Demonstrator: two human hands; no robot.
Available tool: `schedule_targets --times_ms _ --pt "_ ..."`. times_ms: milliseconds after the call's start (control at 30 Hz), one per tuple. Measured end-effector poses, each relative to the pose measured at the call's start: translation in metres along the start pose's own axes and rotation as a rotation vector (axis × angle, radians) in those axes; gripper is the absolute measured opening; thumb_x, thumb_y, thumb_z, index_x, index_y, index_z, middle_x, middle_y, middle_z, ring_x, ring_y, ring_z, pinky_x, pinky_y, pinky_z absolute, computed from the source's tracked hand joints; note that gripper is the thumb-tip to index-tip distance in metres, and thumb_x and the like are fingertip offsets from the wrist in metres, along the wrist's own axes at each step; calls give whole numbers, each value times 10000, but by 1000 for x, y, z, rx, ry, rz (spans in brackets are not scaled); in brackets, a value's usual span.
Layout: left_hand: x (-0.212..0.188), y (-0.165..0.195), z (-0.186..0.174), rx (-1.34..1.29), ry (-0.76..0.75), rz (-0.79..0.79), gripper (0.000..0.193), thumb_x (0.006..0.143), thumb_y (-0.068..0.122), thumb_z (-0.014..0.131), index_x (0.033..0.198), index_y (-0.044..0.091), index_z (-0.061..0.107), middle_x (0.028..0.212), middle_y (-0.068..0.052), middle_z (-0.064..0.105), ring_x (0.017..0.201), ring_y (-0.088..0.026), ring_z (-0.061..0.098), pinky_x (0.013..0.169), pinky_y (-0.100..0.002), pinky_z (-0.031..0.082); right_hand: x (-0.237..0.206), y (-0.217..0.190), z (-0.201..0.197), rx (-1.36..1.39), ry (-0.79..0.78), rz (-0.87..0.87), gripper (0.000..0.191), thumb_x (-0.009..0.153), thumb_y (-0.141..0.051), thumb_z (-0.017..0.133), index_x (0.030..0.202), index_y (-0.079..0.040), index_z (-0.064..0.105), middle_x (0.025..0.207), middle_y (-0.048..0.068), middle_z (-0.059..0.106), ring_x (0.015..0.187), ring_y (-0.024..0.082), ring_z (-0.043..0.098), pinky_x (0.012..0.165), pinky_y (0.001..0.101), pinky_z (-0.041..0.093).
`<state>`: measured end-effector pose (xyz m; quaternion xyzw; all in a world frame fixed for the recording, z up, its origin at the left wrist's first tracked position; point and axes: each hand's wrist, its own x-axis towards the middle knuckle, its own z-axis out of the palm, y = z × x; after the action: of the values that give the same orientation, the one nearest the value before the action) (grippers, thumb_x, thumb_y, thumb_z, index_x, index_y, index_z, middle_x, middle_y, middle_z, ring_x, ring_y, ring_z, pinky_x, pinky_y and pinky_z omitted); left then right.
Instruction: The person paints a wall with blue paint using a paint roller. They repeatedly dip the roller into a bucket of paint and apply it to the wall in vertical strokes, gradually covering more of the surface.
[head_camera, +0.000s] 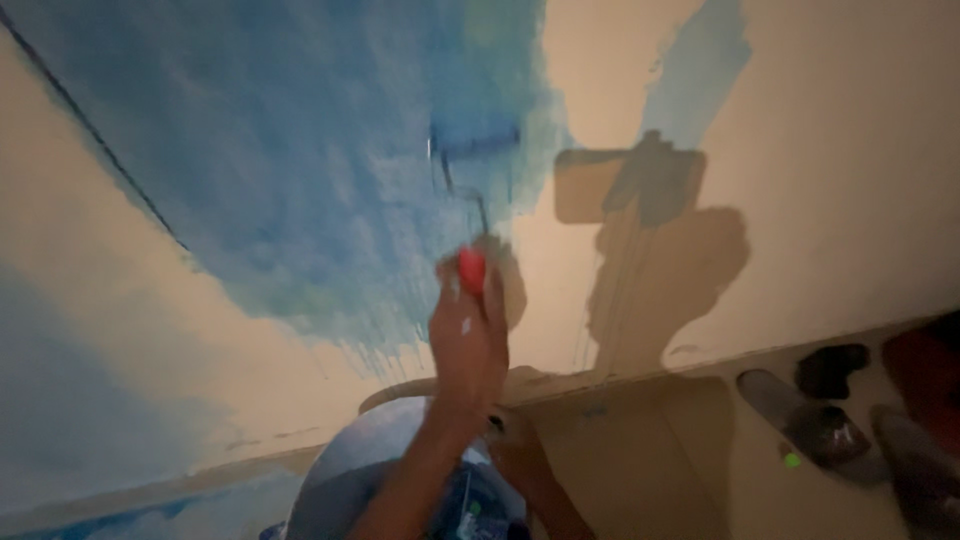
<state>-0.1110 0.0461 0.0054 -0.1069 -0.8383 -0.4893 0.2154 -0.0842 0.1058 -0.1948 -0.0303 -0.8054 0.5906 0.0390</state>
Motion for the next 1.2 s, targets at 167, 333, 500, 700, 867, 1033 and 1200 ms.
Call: schedule_targets --times_ms 167,333,500,700,867,1033,1200 --pt "-62 -65 2 173 -185 -172 455 1017 346 480 1353 39 471 904 -217 724 734 -363 737 619 -496 585 6 11 3 6 8 -47 323 927 -278 642 1099 -22 738 992 176 778 899 263 745 838 396 554" --pt "-49 -71 27 130 -50 -35 388 1038 343 526 1302 59 510 940 -279 723 802 -461 708 674 -545 564 8 12 5 9 22 -74 317 928 -272 642 1096 -20 733 1008 180 776 915 271 747 839 399 557" --pt "32 -10 24 -35 20 101 419 1052 322 494 1342 22 454 783 -227 712 645 -398 711 531 -497 558 5 10 4 3 27 -179 311 929 -267 642 1094 -17 729 1024 185 775 931 279 749 841 403 559" --pt "37 -1 25 -161 3 3 374 1080 340 378 1334 78 460 854 -179 719 626 -325 753 510 -437 574 7 5 7 -17 -17 67 314 934 -276 640 1091 -18 725 1028 178 769 935 281 741 857 401 555" --pt "-30 -45 32 68 -26 -127 400 1038 364 491 1310 70 482 911 -243 729 773 -404 748 623 -498 618 7 5 5 -8 21 -39 329 934 -284 640 1090 -7 728 1008 182 770 915 271 736 855 400 550" --pt "13 -6 7 77 84 113 442 1034 331 524 1338 13 471 878 -273 707 742 -450 715 593 -524 572 -4 0 1 -2 20 -35 345 935 -292 641 1088 3 731 989 187 770 896 261 732 853 400 546" --pt "74 51 -8 -57 219 287 315 1080 318 527 1207 29 524 883 -237 715 770 -428 719 625 -510 559 -9 -9 -1 -11 -11 52 361 935 -300 641 1087 14 733 969 191 771 877 250 728 851 400 541"
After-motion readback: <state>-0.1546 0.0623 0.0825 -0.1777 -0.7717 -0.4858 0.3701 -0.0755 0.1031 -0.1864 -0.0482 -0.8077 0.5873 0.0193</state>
